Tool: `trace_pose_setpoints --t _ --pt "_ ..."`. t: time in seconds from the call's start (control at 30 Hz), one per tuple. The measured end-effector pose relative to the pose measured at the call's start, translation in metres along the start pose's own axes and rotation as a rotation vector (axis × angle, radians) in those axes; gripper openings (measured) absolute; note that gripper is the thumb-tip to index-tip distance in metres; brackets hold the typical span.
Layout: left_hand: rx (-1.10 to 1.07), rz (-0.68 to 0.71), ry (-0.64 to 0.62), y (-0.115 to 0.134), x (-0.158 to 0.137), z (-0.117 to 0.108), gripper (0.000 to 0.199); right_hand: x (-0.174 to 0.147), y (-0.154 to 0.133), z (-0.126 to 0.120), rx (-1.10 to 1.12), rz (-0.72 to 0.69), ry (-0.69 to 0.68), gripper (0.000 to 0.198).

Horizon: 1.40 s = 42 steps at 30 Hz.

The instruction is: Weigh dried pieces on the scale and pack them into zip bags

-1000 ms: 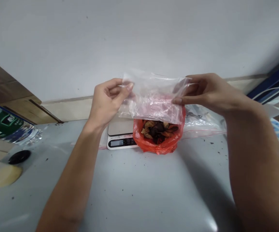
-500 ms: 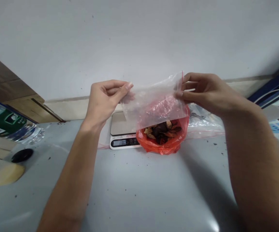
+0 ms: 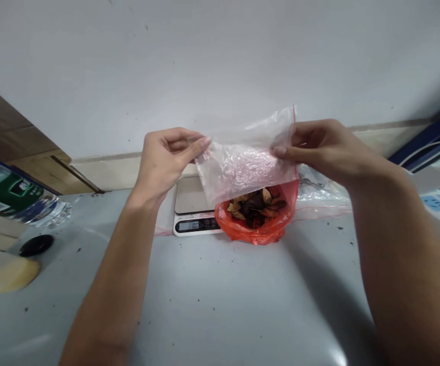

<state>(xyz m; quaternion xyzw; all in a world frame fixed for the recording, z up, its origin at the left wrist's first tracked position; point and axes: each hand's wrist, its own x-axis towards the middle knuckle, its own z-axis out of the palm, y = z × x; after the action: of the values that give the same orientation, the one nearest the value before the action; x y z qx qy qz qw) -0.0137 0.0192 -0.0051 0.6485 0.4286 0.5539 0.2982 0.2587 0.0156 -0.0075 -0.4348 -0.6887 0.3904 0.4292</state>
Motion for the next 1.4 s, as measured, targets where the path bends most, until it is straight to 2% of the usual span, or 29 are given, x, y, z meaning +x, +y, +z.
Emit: trace_pose_setpoints --t 0.23,0.43,0.63,0.73,0.9,1.03,1.23,1.33,1.4 --pt "-0.003 0.009 0.048 -0.004 0.003 -0.004 0.021 0.002 0.001 0.001 -0.057 -0.021 0.073 0.030" --pt "0.012 -0.152 -0.200 0.002 -0.002 -0.011 0.032 0.001 0.001 0.000 0.029 -0.050 0.168 0.033" --pt "0.053 -0.119 -0.199 0.002 -0.002 -0.011 0.021 0.000 0.001 0.001 0.031 -0.080 0.186 0.043" --pt "0.043 -0.086 -0.181 0.001 -0.002 -0.011 0.021 0.003 0.005 0.001 0.021 -0.093 0.165 0.042" --pt "0.114 -0.107 -0.299 0.004 -0.003 -0.012 0.028 0.004 0.008 0.002 0.063 -0.058 0.187 0.037" --pt "0.125 -0.103 -0.312 0.004 -0.003 -0.015 0.026 0.005 0.008 0.002 0.080 -0.031 0.213 0.040" --pt "0.189 -0.157 -0.410 0.009 -0.002 -0.039 0.032 0.012 0.009 0.016 0.147 -0.064 0.207 0.039" --pt "0.381 -0.256 -0.502 0.014 -0.004 -0.063 0.034 0.015 0.004 0.039 0.113 -0.153 0.227 0.028" --pt "0.512 -0.350 -0.473 0.013 -0.006 -0.082 0.032 0.017 -0.002 0.060 0.046 -0.240 0.266 0.017"
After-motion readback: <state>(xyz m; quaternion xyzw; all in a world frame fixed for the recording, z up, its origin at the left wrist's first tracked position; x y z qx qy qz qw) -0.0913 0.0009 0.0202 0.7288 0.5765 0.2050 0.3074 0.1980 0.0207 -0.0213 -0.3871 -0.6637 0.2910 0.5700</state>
